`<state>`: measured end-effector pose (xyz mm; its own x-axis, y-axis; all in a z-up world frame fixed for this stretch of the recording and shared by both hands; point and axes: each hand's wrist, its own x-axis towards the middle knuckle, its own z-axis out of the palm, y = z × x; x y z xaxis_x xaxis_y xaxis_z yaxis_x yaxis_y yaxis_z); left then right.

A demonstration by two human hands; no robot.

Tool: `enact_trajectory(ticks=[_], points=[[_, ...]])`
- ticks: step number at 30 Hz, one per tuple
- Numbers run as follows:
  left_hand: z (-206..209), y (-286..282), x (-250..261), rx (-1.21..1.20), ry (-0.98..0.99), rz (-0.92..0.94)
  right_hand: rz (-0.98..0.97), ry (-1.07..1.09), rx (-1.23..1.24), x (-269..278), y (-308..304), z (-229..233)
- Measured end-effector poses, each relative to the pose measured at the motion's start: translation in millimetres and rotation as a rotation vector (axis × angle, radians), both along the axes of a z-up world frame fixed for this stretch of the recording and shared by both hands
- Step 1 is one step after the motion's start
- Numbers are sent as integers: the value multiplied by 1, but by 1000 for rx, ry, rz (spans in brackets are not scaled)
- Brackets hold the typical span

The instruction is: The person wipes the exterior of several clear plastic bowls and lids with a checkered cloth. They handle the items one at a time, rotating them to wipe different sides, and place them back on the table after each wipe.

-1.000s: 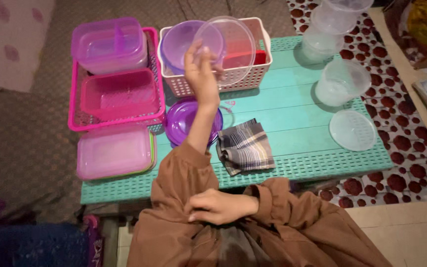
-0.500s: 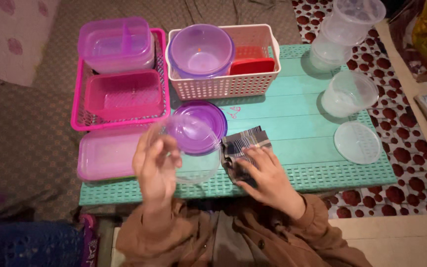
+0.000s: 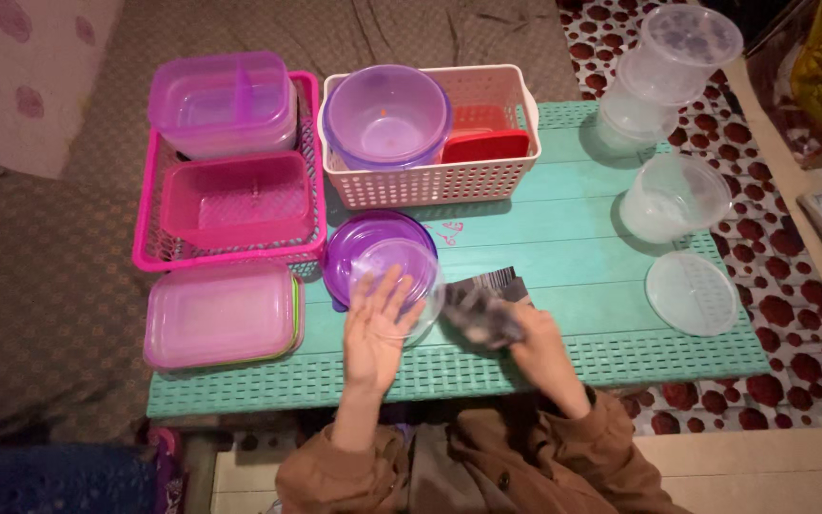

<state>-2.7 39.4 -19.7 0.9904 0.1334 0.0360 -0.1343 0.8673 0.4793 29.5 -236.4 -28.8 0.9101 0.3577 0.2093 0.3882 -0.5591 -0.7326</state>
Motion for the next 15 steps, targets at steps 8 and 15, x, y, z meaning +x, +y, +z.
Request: enact_trajectory(ticks=[8,15], points=[[2,-46,17,16,10,-43,-460,77,1390,21,2,-5],[-9,-56,12,3,29,-284,145,-521,205,-8,49,16]])
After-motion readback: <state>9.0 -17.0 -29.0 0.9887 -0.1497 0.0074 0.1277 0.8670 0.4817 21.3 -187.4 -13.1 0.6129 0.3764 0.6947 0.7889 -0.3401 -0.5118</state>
